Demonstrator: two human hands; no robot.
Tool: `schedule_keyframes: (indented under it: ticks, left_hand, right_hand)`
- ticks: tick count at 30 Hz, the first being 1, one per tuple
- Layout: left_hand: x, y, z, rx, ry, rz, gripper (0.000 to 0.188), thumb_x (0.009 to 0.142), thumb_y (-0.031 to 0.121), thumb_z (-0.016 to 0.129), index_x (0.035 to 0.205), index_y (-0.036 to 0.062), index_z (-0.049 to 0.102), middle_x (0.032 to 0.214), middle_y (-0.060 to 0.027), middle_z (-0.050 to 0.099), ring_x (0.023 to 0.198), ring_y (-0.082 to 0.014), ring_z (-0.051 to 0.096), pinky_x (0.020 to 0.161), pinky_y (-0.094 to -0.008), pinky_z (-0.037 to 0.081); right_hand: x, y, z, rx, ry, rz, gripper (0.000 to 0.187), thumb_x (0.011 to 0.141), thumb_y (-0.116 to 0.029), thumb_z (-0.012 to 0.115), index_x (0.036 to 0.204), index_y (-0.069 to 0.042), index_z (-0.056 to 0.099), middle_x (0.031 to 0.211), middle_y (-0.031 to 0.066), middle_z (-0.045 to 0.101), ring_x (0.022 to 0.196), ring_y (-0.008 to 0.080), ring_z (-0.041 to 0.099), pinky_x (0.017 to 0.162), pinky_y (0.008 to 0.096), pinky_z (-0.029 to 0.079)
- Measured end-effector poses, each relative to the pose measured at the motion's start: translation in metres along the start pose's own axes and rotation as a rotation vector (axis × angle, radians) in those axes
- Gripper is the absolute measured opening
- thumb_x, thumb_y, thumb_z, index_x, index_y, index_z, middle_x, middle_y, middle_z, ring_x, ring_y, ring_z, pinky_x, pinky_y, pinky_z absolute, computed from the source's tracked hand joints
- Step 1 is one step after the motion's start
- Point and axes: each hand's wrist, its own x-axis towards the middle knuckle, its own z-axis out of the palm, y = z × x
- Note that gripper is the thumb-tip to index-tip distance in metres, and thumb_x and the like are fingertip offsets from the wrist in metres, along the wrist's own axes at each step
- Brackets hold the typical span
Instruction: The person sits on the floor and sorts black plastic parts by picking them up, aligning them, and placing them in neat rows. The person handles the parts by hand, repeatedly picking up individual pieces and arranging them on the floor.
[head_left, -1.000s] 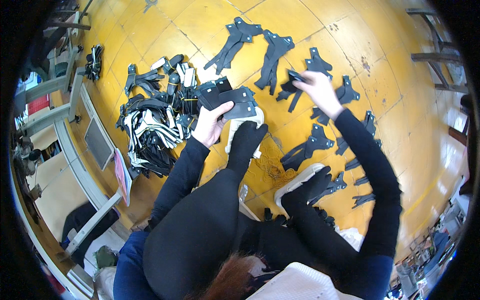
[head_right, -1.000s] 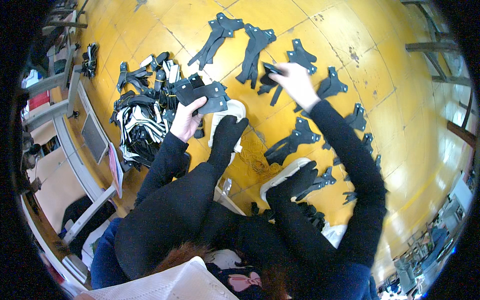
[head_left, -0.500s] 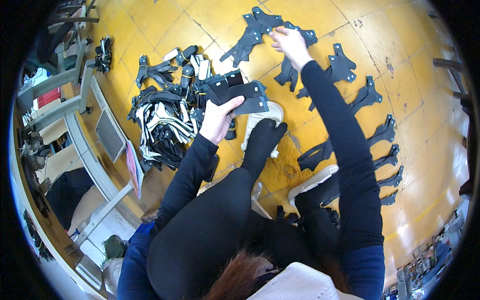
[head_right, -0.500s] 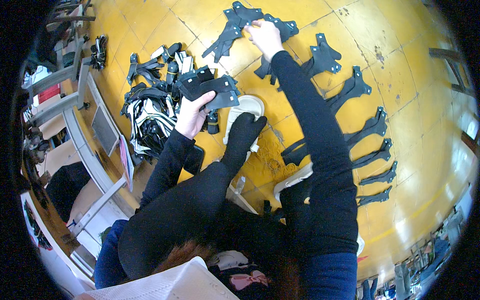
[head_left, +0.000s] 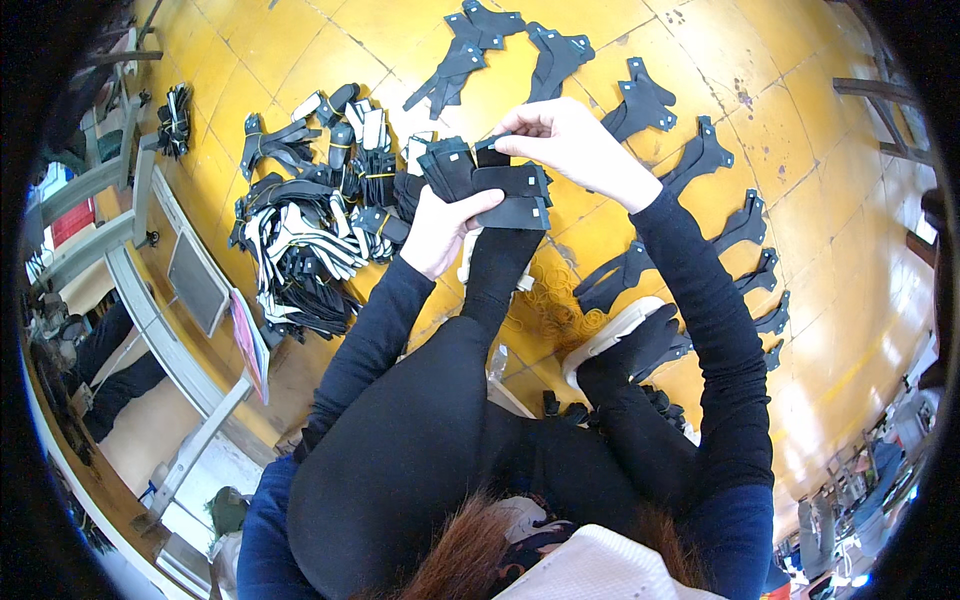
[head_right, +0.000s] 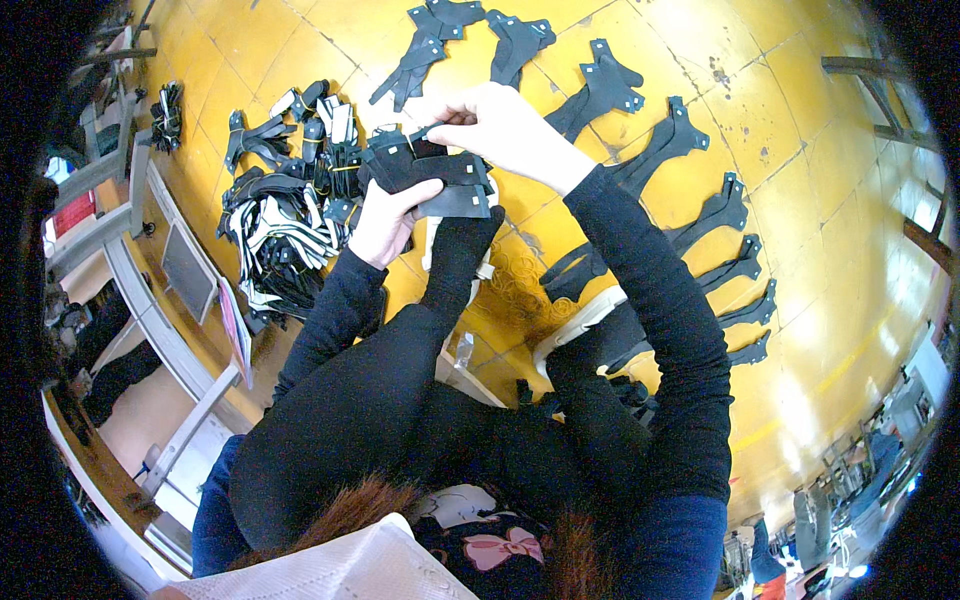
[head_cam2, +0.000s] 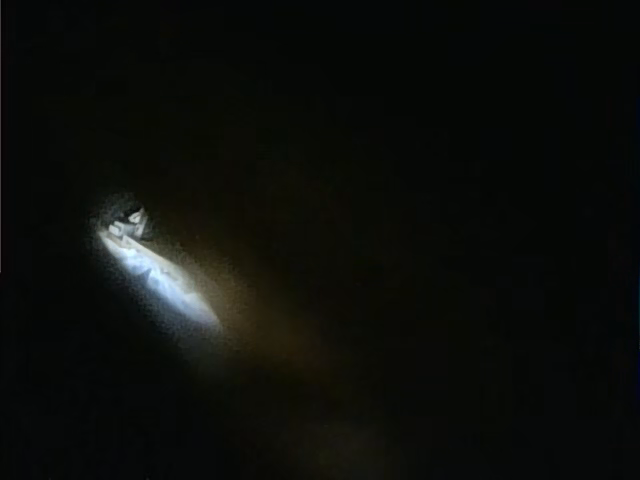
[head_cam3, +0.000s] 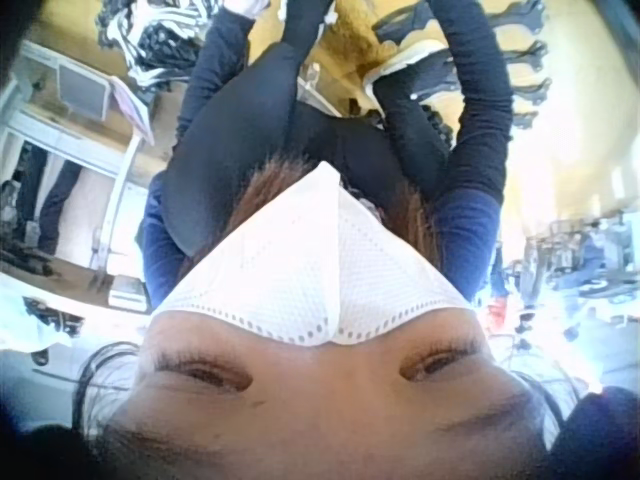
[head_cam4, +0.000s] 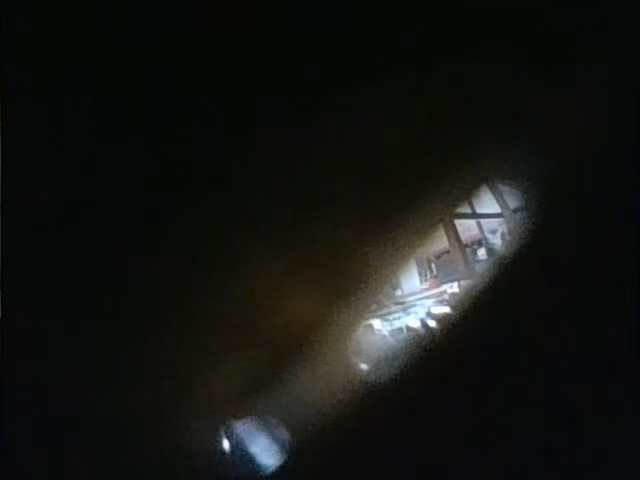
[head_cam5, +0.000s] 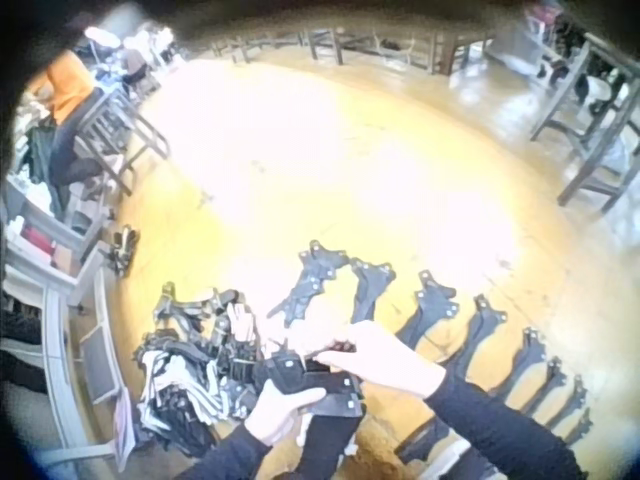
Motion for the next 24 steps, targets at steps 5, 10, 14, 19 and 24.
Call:
schedule_keyframes:
  ticks: [5,10,14,19,24]
  left_hand:
    - [-0.002,0.005,0.000,0.034,0.013,-0.005,0.033,0.080,-0.005,0.067,0.110,0.0020,0.058,0.100,-0.0069,0.066,0.082,-0.0133,0.067,0.068,-0.0239,0.056]
    - [-0.004,0.009,0.006,-0.044,0.075,0.065,0.042,0.079,-0.006,0.066,0.118,0.0020,0.053,0.104,-0.0073,0.063,0.086,-0.0137,0.066,0.069,-0.0242,0.057]
    - [-0.002,0.009,0.005,-0.019,0.110,0.105,0.048,0.079,-0.006,0.066,0.123,0.0028,0.049,0.110,-0.0084,0.060,0.091,-0.0140,0.065,0.071,-0.0246,0.056]
    - [0.000,0.006,0.004,0.071,0.131,0.116,0.042,0.081,-0.007,0.064,0.120,0.0018,0.052,0.110,-0.0098,0.062,0.095,-0.0166,0.064,0.080,-0.0277,0.054]
    - [-0.002,0.004,0.004,-0.048,0.128,0.077,0.026,0.082,-0.004,0.064,0.107,0.0033,0.058,0.103,-0.0060,0.065,0.095,-0.0164,0.064,0.080,-0.0317,0.055]
  right_hand:
    - [-0.006,0.001,-0.001,0.195,0.018,0.074,0.025,0.085,-0.015,0.064,0.099,0.005,0.066,0.083,0.0093,0.069,0.073,0.0117,0.064,0.070,0.0263,0.052]
    - [-0.014,0.003,-0.004,0.156,0.177,0.127,0.020,0.087,-0.013,0.063,0.102,0.000,0.064,0.087,0.0043,0.067,0.078,0.0092,0.063,0.072,0.0213,0.048]
    - [-0.025,0.006,-0.009,0.238,0.284,0.124,0.020,0.087,-0.010,0.063,0.104,0.001,0.060,0.088,0.0053,0.066,0.077,0.0103,0.064,0.071,0.0216,0.049]
    - [-0.035,-0.005,-0.011,0.387,0.494,0.091,0.018,0.087,-0.009,0.063,0.103,0.001,0.060,0.089,0.0056,0.065,0.077,0.0112,0.064,0.072,0.0212,0.048]
    - [-0.050,-0.010,0.009,0.390,0.429,0.191,0.013,0.084,-0.007,0.066,0.092,0.002,0.062,0.091,0.0065,0.066,0.080,0.0101,0.061,0.074,0.0230,0.048]
